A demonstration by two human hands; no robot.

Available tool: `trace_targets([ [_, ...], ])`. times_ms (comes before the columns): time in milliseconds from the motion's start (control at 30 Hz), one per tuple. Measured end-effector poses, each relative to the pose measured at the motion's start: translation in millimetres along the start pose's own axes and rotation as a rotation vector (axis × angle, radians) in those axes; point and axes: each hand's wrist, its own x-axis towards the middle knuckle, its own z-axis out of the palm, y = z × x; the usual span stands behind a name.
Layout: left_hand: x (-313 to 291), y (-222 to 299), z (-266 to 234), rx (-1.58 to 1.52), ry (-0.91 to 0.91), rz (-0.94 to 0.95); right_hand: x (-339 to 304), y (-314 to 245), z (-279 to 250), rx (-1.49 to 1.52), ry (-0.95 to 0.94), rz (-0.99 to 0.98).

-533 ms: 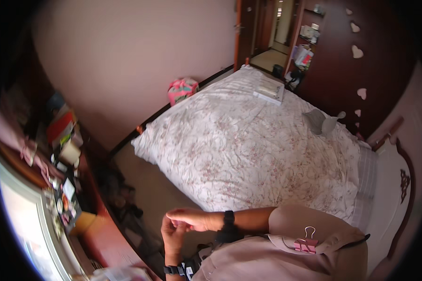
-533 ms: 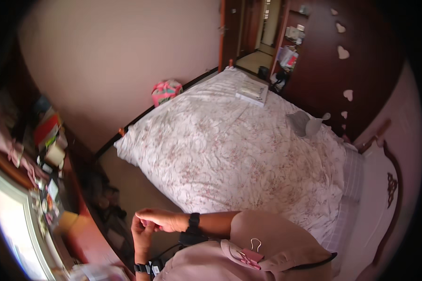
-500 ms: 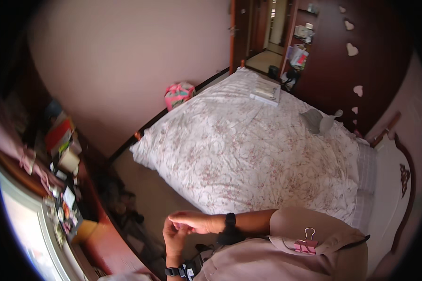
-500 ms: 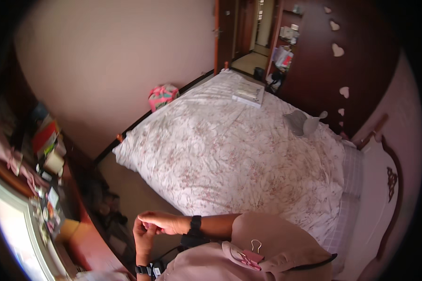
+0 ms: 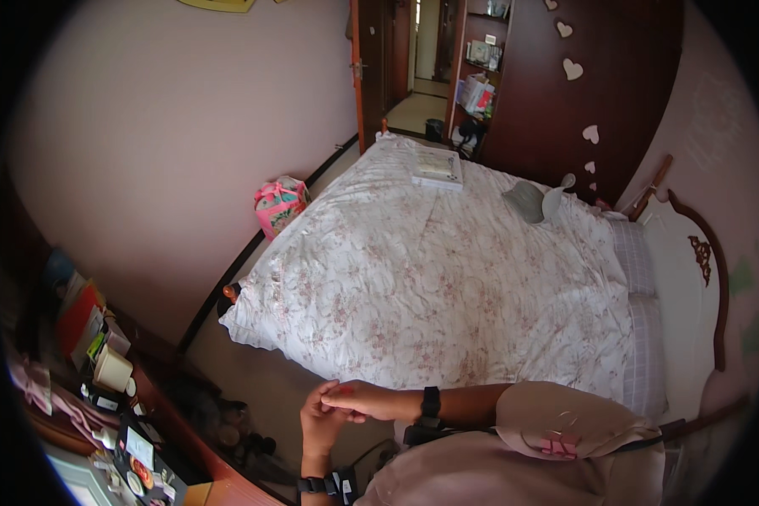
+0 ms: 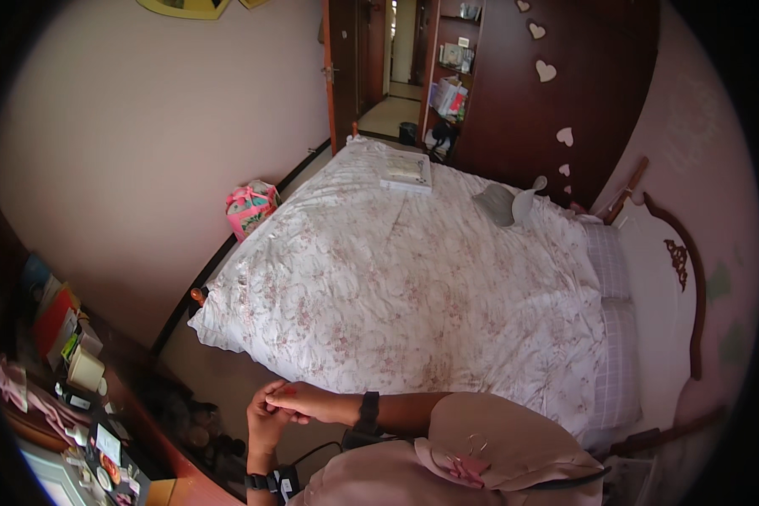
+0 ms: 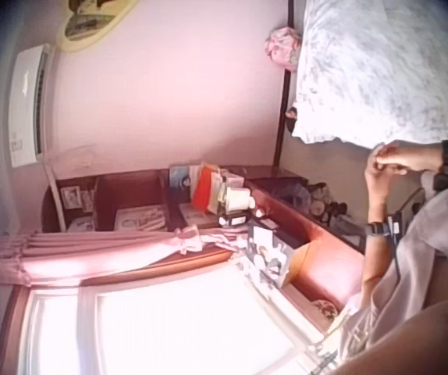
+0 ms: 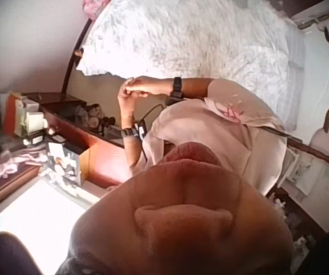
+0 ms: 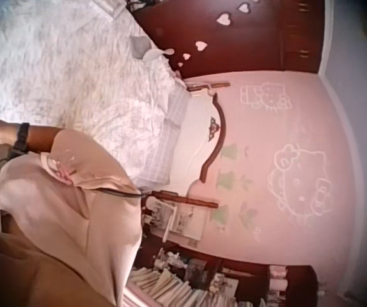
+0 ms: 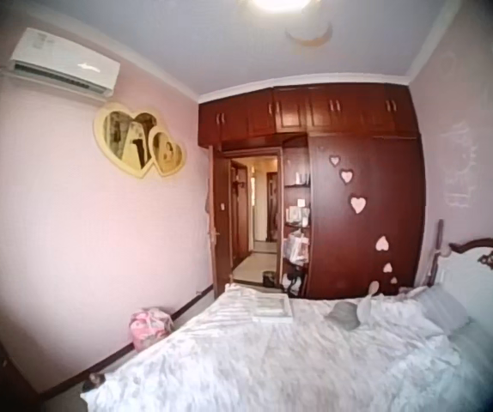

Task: The person wipes a pair of glasses with a cloth, cleans a racket, and handles various items on a desk including a makeup compact and small packets.

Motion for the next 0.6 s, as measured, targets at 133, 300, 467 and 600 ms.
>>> trace_targets([
  [133,40,-2,-27,-0.047,-0.128,-0.078,20,-23,-10,0.034,0.021,0.037],
  [300,108,15,-52,0.168,-0.183,-0.060,78,-57,-37,0.076,0.086,0.041],
  [467,148,32,-92,0.274,-0.142,-0.045,142,-69,-45,0.059,0.082,0.055],
  [600,174,36,-135,0.136,-0.102,-0.102,189,-86,-49,0.122,0.136,0.047],
])
